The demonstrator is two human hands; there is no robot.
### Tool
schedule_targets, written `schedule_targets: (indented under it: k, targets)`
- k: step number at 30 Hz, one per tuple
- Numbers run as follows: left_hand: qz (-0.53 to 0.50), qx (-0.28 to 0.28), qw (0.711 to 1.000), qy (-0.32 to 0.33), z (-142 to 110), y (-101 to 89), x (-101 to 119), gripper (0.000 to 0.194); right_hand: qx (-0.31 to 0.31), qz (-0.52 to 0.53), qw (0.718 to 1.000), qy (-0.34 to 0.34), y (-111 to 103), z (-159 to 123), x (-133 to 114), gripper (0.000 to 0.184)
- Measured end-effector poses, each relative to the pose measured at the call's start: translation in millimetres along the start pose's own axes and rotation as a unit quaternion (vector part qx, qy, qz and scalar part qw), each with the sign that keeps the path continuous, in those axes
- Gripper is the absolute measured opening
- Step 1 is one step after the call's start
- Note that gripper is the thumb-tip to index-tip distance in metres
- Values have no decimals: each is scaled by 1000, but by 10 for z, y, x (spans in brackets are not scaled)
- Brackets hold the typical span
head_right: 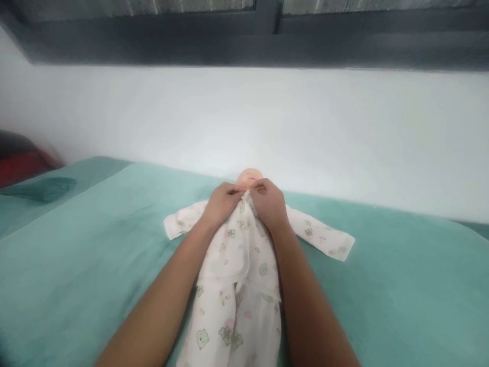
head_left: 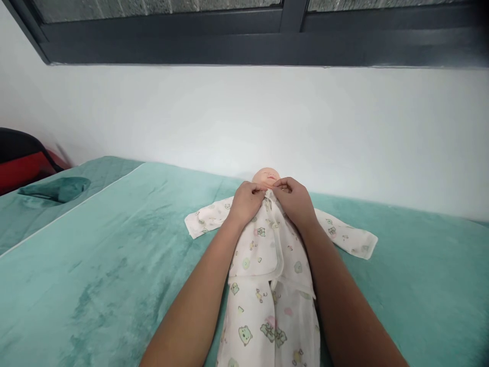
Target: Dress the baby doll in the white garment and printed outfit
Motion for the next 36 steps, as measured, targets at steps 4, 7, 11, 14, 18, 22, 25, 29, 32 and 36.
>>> schedule_targets:
  k: [4,7,11,14,18,22,25,29,32,36]
  targets:
    - [30,-37,999,7,-29,-14,38,22,-47,-68,996,-21,13,4,-9,20]
    - [39,-35,999,-6,-19,-11,21,22,-58,-63,996,-16,7,13,31,24]
    - [54,-13,998,16,-9,26,-36,29,-53,-47,997,-30,-9,26,101,25]
    - [86,-12,994,60,-66,59,-72,39,-50,-17,997,-48,-15,25,144,25]
    - [98,-1,991,94,-214,36,-110,41,-39,-10,999,-32,-15,-23,159,24]
    - [93,-10,987,130,-364,-8,-141,41,-11,-71,994,-79,-32,-111,115,19]
    - [98,0,986,134,-458,-41,-177,40,-22,-109,983,-147,-40,-202,100,24]
    - [99,-4,981,167,-591,-68,-212,39,-55,-153,966,-200,-48,-449,60,34]
    - [91,-10,974,208,-685,-75,-225,39,-12,-157,964,-213,-88,-731,-59,33]
    - [62,-2,975,214,-764,-80,-232,37,23,-113,975,-191,-119,-987,-230,29]
Point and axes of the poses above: each hand's wrist, its own z-axis towards the middle knuckle, its own y-axis out of the palm, x = y × z, the point moved 3 cm from there along z, towards the middle knuckle, and after that the axes turned 12 degrees about -y, right-handed, at the moved point
